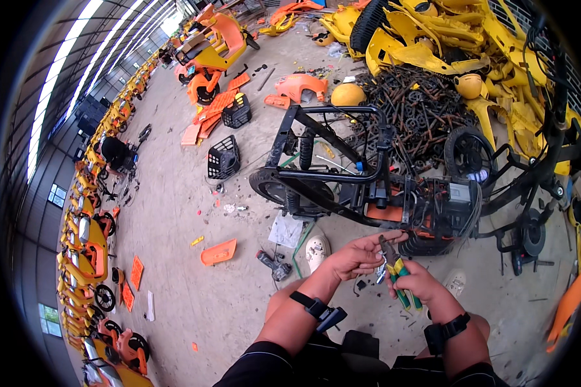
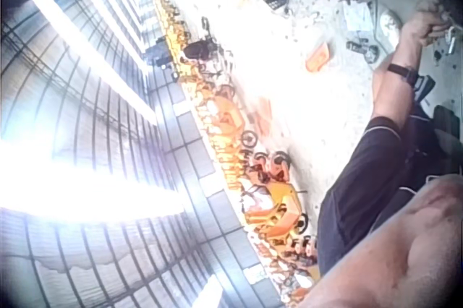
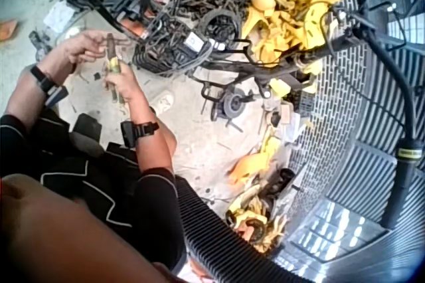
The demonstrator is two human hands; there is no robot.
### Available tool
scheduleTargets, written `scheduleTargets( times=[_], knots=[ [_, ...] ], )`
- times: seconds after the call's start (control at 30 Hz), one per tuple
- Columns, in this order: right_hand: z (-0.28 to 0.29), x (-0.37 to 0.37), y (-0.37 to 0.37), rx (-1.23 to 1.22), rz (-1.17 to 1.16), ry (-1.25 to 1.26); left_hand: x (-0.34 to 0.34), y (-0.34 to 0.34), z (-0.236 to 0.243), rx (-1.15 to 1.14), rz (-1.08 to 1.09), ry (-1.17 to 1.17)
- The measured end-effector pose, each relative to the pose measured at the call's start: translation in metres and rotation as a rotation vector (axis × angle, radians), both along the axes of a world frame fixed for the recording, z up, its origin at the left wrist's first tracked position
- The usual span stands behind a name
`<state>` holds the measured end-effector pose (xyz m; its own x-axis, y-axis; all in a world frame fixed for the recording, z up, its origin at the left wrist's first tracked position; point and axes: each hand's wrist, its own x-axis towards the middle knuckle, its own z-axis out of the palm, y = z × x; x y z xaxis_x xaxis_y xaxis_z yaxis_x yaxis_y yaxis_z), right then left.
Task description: The person uses pliers to cut or strip wires on a motorcycle frame while sitting on the floor.
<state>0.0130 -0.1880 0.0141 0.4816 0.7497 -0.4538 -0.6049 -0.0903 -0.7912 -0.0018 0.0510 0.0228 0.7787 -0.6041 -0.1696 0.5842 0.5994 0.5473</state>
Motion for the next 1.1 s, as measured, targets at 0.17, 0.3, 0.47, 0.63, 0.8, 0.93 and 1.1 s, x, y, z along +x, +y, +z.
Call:
scheduleTargets(
  times=[0.17, 0.3, 0.47, 0.63, 0.8, 0.93, 1.1],
  knots=[
    [0.001, 0.001, -0.003, 0.257, 0.009, 0.351, -0.003, -0.003, 0.009, -0.100, 0.026, -0.031],
    [-0.004, 0.003, -0.006, 0.493, 0.063, 0.486, 0.002, -0.006, 0.015, -0.077, 0.026, -0.073],
    [0.000, 0.004, 0.000, 0.422, 0.019, 0.380, 0.007, -0.005, 0.017, -0.018, 0.045, -0.044],
    [-0.004, 0.010, 0.013, -0.180, -0.199, -0.284, 0.025, -0.001, 0.006, 0.057, 0.076, -0.012],
    [-0.009, 0.027, 0.012, -0.450, -0.289, -0.866, 0.041, -0.009, 0.009, 0.209, 0.110, 0.054],
    [-0.008, 0.050, 0.012, -0.437, -0.152, -0.526, 0.057, -0.017, 0.008, 0.106, 0.211, 0.065],
    [-0.006, 0.065, 0.004, -0.425, -0.202, -0.477, 0.081, -0.030, 0.011, 0.164, 0.194, 0.053]
  ],
)
